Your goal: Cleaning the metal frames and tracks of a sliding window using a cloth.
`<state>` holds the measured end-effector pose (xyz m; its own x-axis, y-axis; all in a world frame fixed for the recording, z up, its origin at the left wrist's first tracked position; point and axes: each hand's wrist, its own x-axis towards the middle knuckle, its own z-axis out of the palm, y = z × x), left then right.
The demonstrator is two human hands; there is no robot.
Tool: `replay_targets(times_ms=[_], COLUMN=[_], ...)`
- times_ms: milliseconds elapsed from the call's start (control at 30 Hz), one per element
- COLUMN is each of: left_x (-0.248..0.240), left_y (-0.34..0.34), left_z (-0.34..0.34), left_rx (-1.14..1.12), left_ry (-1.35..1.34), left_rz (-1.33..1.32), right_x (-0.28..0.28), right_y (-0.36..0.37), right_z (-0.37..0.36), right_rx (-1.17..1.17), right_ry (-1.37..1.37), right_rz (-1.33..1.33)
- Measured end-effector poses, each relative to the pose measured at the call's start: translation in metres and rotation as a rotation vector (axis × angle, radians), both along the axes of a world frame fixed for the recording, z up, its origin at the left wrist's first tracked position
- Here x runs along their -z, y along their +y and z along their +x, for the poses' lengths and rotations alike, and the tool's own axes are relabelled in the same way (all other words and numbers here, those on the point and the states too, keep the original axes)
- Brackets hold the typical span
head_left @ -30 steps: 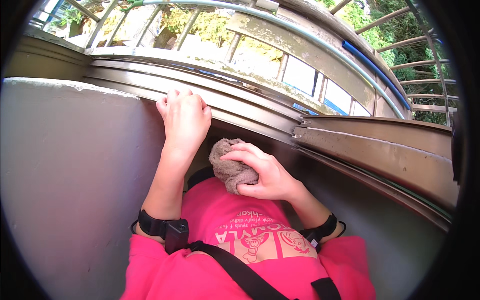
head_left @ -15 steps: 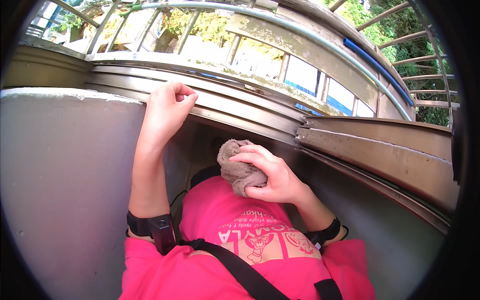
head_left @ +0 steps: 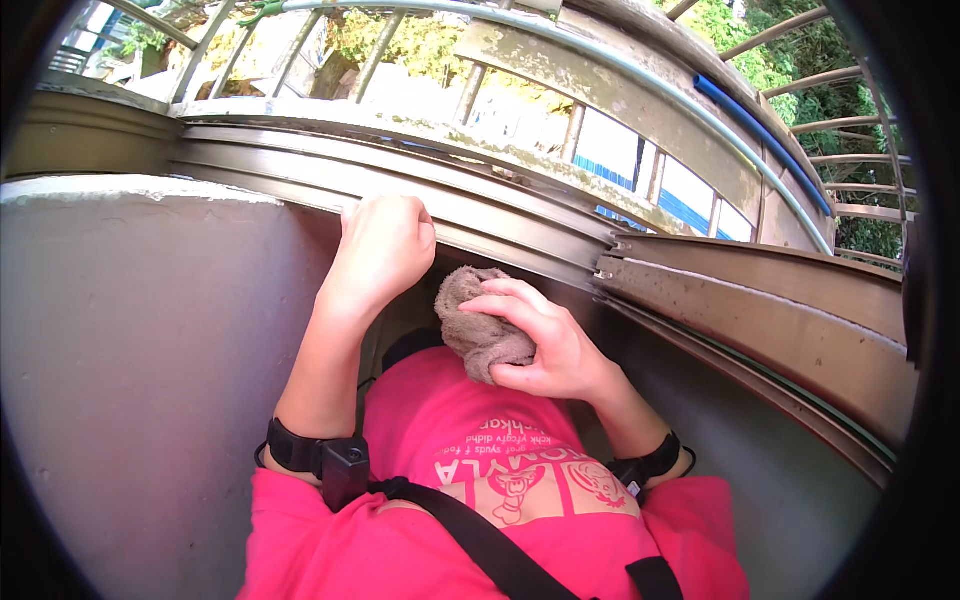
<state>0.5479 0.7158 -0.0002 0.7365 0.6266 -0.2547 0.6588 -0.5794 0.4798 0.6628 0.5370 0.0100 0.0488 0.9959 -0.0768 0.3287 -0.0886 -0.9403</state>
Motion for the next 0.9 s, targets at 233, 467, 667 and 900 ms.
replay_targets(times_ms=[233,467,667,900], left_x=[-0.015,0.007,0.009,0.013], left_y=[0.016,-0.025,-0.036,-0.037], left_z=[-0.008,0.001,0.01,0.019], left_rx=[-0.301,-0.149,-0.258,-0.272], left_ry=[-0.296,-0.169,-0.136,0.031], left_rz=[-0.391,0.309,0.328,0.427], right_x=[-0.001,-0.002,0.0,0.003], right_y=[-0.007,-0.008,-0.008,-0.008], right_z=[0.004,0.009,0.008,0.005], right_rx=[0.016,0.033,0.029,-0.005], right_ry=[-0.028,-0.076,-0.068,-0.041], right_rz=[0.006,0.042,0.055,0.073])
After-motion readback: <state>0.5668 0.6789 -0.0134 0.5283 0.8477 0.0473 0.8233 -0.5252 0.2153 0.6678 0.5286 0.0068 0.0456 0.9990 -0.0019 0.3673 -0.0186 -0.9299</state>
